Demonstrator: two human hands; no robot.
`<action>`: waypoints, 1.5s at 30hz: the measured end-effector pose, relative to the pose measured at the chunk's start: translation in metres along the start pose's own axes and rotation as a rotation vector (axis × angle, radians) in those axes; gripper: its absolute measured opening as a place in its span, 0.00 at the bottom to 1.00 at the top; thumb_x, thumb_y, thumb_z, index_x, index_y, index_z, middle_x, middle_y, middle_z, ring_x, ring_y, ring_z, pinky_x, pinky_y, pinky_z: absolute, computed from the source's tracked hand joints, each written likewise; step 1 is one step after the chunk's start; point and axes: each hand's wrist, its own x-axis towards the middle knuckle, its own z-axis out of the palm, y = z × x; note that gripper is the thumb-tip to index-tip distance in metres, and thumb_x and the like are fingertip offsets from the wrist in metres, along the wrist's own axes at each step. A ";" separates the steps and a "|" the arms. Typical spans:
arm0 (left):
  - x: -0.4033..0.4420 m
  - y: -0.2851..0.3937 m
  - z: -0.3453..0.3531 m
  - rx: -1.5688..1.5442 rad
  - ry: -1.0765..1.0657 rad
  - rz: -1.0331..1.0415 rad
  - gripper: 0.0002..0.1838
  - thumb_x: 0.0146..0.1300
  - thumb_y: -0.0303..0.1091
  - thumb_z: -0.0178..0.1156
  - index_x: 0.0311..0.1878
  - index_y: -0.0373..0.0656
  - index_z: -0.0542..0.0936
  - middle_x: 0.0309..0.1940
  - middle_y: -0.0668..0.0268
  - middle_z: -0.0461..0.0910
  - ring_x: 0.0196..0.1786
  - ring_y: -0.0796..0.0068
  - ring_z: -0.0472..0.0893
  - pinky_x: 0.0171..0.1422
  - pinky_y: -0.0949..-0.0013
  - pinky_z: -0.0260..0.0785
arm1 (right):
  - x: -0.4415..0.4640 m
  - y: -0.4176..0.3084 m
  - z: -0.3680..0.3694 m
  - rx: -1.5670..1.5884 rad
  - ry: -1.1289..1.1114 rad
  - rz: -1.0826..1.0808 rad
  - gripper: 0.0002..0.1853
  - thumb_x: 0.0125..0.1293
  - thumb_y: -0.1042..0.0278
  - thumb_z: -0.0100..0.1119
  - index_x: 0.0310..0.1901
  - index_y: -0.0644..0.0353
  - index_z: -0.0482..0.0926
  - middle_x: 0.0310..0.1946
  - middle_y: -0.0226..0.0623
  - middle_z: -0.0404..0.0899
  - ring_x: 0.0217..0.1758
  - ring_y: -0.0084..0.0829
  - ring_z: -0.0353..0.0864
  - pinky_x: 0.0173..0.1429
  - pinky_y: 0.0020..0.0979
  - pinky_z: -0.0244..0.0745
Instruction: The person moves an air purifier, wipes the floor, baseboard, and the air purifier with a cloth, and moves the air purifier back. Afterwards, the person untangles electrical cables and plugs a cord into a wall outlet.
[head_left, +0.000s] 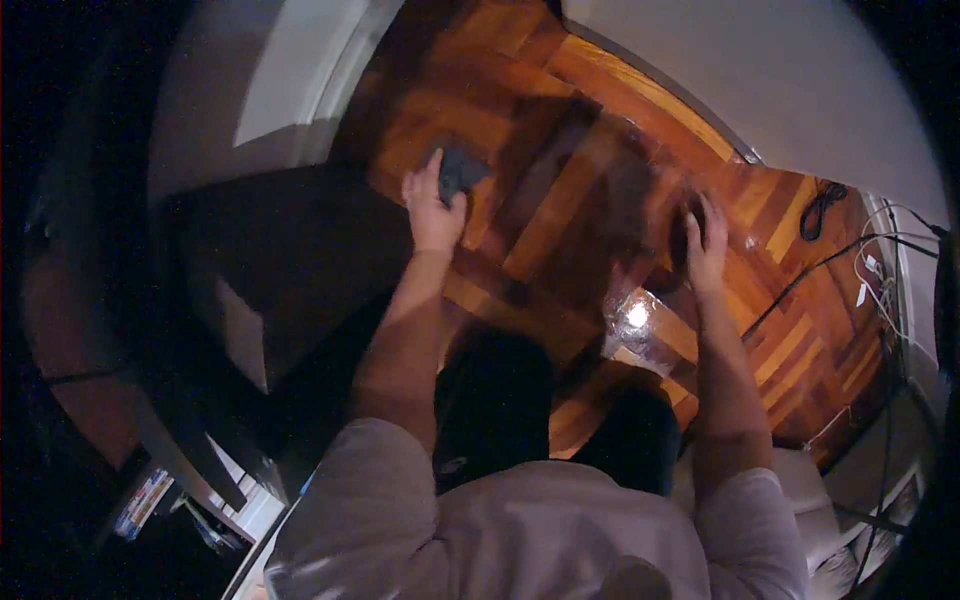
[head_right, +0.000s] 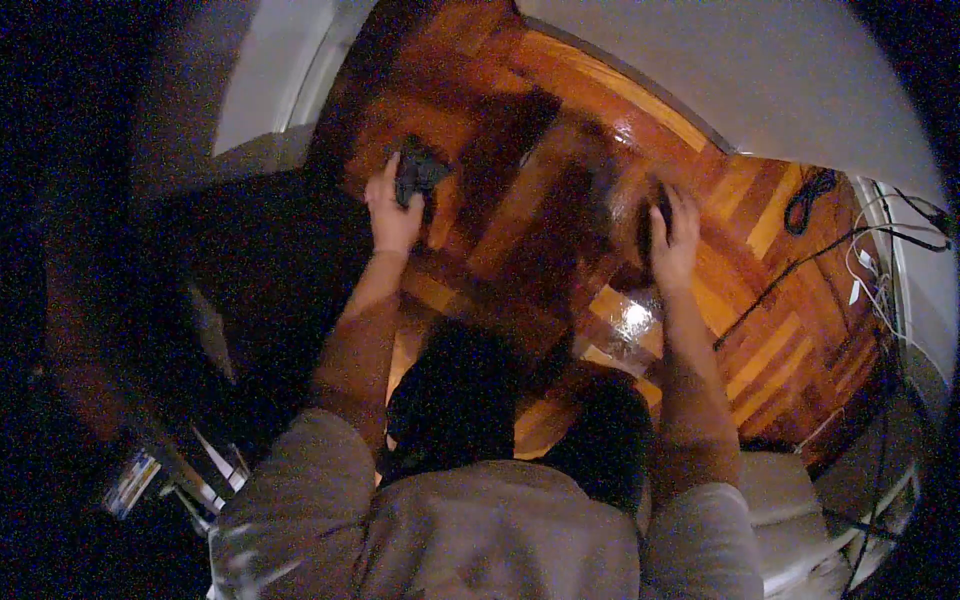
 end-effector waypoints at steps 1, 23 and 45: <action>0.006 -0.008 0.010 0.000 0.001 0.002 0.28 0.43 0.27 0.57 0.54 0.46 0.71 0.48 0.55 0.71 0.55 0.54 0.66 0.62 0.54 0.53 | -0.011 0.020 -0.005 -0.311 0.090 -0.194 0.24 0.64 0.58 0.44 0.60 0.55 0.62 0.63 0.44 0.56 0.66 0.45 0.52 0.66 0.42 0.49; 0.051 0.163 0.118 -0.006 -0.349 0.321 0.12 0.50 0.30 0.53 0.41 0.43 0.74 0.40 0.57 0.75 0.44 0.58 0.74 0.52 0.54 0.64 | -0.151 0.097 -0.123 -0.463 0.855 0.109 0.21 0.63 0.69 0.45 0.57 0.64 0.62 0.61 0.46 0.56 0.64 0.43 0.54 0.67 0.37 0.48; -0.133 0.373 0.204 -0.110 -1.029 1.104 0.24 0.46 0.39 0.62 0.50 0.50 0.72 0.59 0.56 0.60 0.61 0.50 0.58 0.62 0.48 0.51 | -0.151 0.138 -0.150 -0.600 0.647 0.393 0.24 0.59 0.65 0.47 0.59 0.50 0.62 0.62 0.33 0.57 0.68 0.37 0.49 0.67 0.49 0.39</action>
